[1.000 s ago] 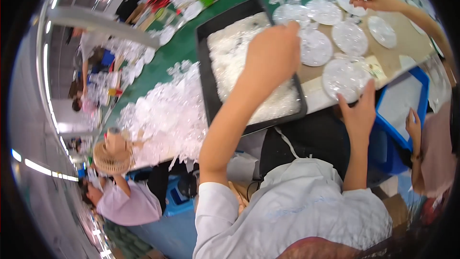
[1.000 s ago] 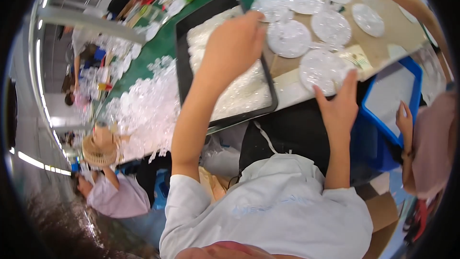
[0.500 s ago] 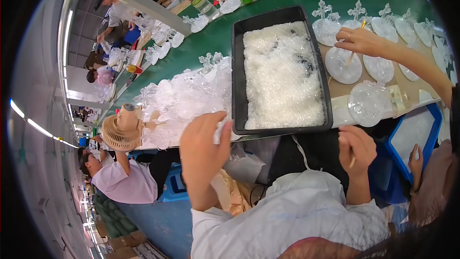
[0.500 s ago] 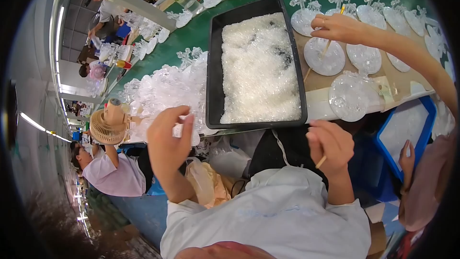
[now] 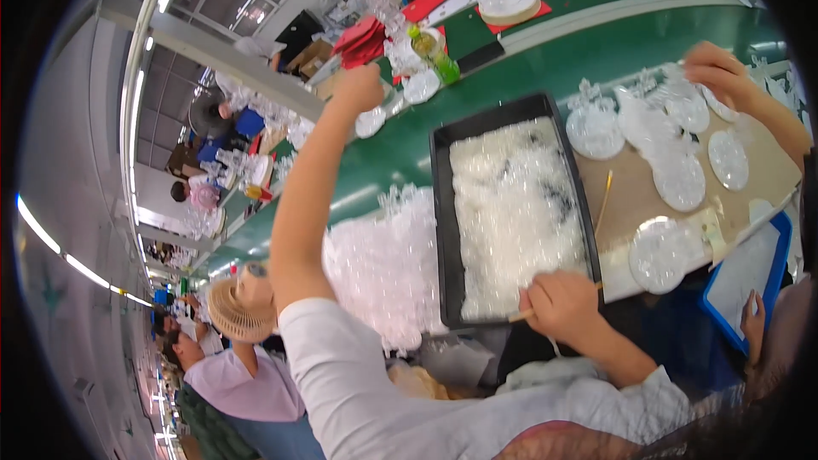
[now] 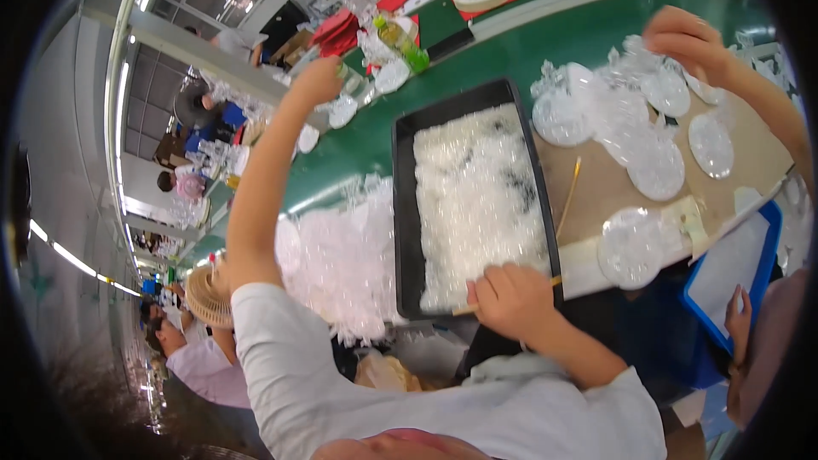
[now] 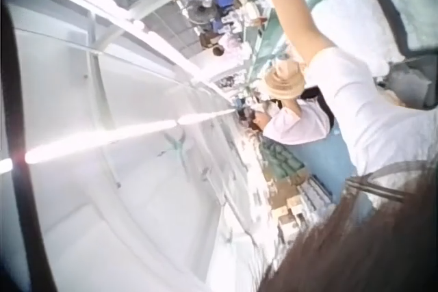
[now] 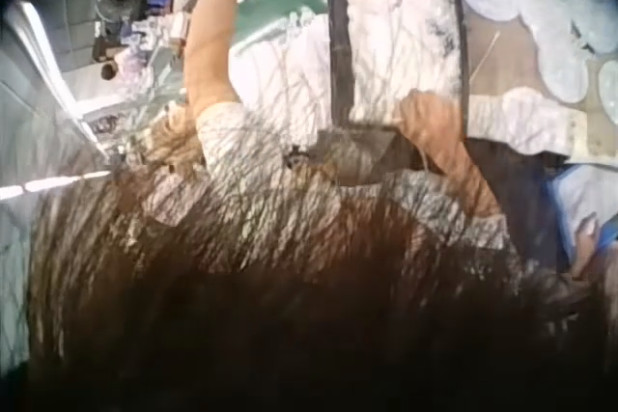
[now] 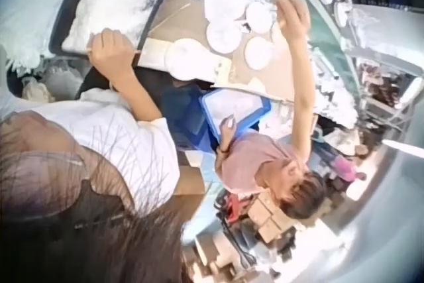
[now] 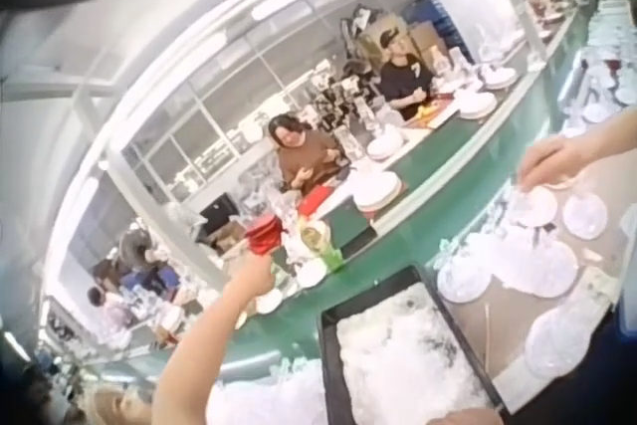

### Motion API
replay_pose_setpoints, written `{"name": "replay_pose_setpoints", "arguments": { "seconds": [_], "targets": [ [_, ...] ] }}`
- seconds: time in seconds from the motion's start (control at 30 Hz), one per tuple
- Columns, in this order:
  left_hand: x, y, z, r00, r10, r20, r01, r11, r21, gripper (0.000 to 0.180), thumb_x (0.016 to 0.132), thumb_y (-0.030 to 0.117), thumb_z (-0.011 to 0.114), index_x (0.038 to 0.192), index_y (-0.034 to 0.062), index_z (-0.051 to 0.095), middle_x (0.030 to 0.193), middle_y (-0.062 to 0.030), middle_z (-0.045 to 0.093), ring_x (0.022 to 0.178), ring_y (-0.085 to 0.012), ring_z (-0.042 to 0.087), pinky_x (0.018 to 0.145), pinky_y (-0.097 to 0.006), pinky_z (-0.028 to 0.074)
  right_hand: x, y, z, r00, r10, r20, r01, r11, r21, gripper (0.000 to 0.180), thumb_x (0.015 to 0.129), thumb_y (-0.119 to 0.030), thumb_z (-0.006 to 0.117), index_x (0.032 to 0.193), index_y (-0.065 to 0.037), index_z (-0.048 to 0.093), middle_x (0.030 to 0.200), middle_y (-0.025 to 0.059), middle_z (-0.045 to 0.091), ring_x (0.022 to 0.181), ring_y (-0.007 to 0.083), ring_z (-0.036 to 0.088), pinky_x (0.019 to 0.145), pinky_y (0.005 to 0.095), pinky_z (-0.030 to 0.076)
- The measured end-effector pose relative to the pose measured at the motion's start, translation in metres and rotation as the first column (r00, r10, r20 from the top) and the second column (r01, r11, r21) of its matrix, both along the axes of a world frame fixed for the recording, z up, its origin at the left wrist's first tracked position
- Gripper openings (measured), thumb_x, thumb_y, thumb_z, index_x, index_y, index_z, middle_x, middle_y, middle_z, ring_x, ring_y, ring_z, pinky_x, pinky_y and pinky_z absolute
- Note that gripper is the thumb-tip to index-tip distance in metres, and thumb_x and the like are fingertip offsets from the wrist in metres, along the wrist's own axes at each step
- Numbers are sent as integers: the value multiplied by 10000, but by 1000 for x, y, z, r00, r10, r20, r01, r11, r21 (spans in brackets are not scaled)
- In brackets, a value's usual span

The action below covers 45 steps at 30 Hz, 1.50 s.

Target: Assembling decorative clear plastic fixture components using a brush to apply adhesive and connecting pieces together.

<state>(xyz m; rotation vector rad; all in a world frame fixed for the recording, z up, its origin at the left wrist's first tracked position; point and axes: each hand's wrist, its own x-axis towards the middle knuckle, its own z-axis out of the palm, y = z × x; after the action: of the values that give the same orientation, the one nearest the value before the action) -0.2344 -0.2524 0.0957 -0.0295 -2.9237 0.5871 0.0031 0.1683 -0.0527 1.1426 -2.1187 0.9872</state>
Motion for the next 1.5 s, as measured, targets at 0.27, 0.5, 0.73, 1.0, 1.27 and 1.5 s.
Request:
{"name": "replay_pose_setpoints", "arguments": {
  "seconds": [0.27, 0.5, 0.73, 1.0, 1.27, 1.5],
  "targets": [
    [-156, -31, -83, 969, 243, 51, -240, 969, -62, 456, 785, 198, 639, 1215, 79, 544, 1286, -183, 545, 1198, -367, 523, 935, -522, 457, -8, 4, -6, 997, -58, 52, 53, 994, 98, 207, 705, -166, 672, 606, -116, 497, 647, 16, 504, 530, 162, 484, 450, 302, 329],
    [-185, -53, -104, 940, 341, -11, -341, 940, 21, 288, 808, 77, 588, 1091, 47, 637, 1207, -251, 574, 1126, -391, 575, 910, -523, 476, -17, 4, -7, 997, -50, 51, 46, 995, 85, 224, 715, -174, 660, 591, -120, 481, 652, 8, 512, 527, 140, 465, 444, 281, 299],
    [-163, -28, -94, 987, 159, 6, -159, 987, 37, 223, 734, 27, 627, 947, -31, 656, 981, -280, 645, 942, -409, 643, 821, -468, 529, -17, 8, -12, 999, -49, 13, 48, 998, 50, 236, 719, -177, 654, 586, -128, 465, 617, -2, 452, 536, 141, 455, 453, 276, 314],
    [-55, -5, -21, 994, 65, -92, -68, 997, -24, 100, 711, 28, 615, 787, -31, 641, 880, -296, 644, 874, -443, 640, 778, -495, 523, 0, 11, -1, 1000, -19, 11, 19, 998, -61, 120, 661, -118, 684, 729, -81, 592, 839, 69, 621, 603, 183, 579, 525, 298, 470],
    [140, 154, 55, 957, -150, -248, 170, 984, 59, 74, 774, 8, 581, 794, -48, 625, 873, -263, 588, 771, -431, 603, 679, -488, 488, -42, 18, 42, 928, -41, 370, 162, 939, -303, 344, 800, -106, 632, 1124, 4, 602, 1031, 170, 658, 816, 326, 663, 717, 356, 540],
    [256, 234, 40, 867, 41, -496, 228, 854, 468, 102, 825, 49, 634, 897, -10, 677, 799, -128, 592, 649, -243, 615, 602, -327, 482, -71, -4, 51, 746, 341, 573, -18, 869, -494, 413, 947, -203, 520, 1286, 30, 544, 774, 74, 652, 588, 156, 564, 583, 274, 456]
  ]
}}
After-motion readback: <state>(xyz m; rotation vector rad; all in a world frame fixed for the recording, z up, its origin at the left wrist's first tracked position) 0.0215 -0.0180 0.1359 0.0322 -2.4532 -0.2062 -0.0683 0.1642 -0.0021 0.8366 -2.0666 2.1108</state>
